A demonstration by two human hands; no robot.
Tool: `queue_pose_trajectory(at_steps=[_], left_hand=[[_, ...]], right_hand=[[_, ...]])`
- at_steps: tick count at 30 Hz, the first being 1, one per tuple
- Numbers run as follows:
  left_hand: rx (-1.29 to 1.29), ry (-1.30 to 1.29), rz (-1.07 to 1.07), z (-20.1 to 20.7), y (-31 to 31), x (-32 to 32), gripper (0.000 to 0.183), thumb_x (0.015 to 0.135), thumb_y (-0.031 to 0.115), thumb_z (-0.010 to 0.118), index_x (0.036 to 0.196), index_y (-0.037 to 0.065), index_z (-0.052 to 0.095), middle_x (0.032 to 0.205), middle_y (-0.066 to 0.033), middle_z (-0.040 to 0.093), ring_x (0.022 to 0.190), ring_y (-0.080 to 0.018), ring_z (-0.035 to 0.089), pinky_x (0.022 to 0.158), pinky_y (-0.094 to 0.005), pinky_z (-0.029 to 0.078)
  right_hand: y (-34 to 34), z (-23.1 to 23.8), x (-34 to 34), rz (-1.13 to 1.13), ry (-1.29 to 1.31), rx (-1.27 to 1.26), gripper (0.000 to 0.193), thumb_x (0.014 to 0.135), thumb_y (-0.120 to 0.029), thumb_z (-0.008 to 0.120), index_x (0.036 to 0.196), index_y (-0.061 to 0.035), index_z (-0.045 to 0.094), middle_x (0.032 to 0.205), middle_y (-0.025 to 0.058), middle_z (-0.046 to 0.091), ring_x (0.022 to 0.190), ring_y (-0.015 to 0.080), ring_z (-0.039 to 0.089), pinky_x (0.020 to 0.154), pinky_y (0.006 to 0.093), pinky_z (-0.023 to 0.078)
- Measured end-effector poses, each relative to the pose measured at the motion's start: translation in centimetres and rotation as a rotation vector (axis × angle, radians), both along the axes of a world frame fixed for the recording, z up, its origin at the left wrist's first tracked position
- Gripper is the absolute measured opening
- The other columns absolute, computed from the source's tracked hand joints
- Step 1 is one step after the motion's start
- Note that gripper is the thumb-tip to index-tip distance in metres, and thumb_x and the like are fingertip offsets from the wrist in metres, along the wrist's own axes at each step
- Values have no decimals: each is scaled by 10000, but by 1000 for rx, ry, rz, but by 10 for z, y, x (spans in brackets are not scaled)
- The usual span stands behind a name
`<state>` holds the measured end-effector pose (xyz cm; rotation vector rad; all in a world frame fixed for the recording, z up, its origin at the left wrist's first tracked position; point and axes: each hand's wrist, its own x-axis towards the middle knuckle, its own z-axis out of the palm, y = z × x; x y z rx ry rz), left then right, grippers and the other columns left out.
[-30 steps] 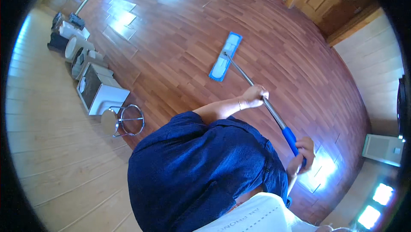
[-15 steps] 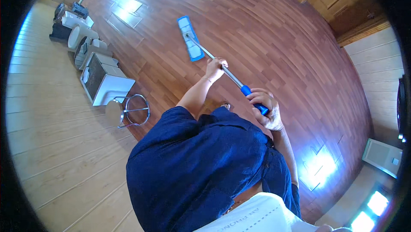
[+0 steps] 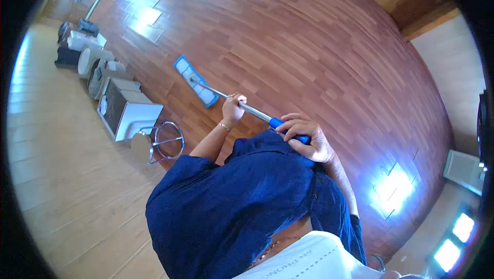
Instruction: Mopping a large wooden floor area using a flat mop.
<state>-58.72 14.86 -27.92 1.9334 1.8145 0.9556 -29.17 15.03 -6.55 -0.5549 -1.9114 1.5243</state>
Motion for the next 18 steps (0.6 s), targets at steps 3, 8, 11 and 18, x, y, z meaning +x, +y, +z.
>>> queue_pose_trajectory(at_steps=[3,8,11,18], left_hand=[[-6,-41,-21,1,-7,7,80,743,22,542,754,93,578,707,-73,600,728,-292,578,666,-375,426],[-64,2,-88,10,0,53,53,737,77,570,747,116,605,755,-79,634,764,-309,598,667,-406,466],[-44,65,-211,37,9,102,67,765,84,568,761,125,621,762,-63,648,783,-297,612,673,-405,475],[-211,-12,-880,97,2,229,62,710,138,623,765,110,621,747,-87,645,758,-308,620,658,-413,481]], right_hand=[[-11,10,9,-43,-64,-16,143,684,-110,597,797,-33,637,1007,132,671,1138,342,517,999,461,373],[-28,34,52,-151,-47,-18,136,692,-101,595,793,-21,638,999,139,670,1107,346,535,970,458,399],[-49,56,87,-314,-38,-34,144,697,-107,604,793,-7,644,973,147,676,1024,342,579,936,454,417],[-142,117,171,-777,-105,146,156,603,-98,613,721,-11,666,822,150,695,817,307,644,773,397,484]])
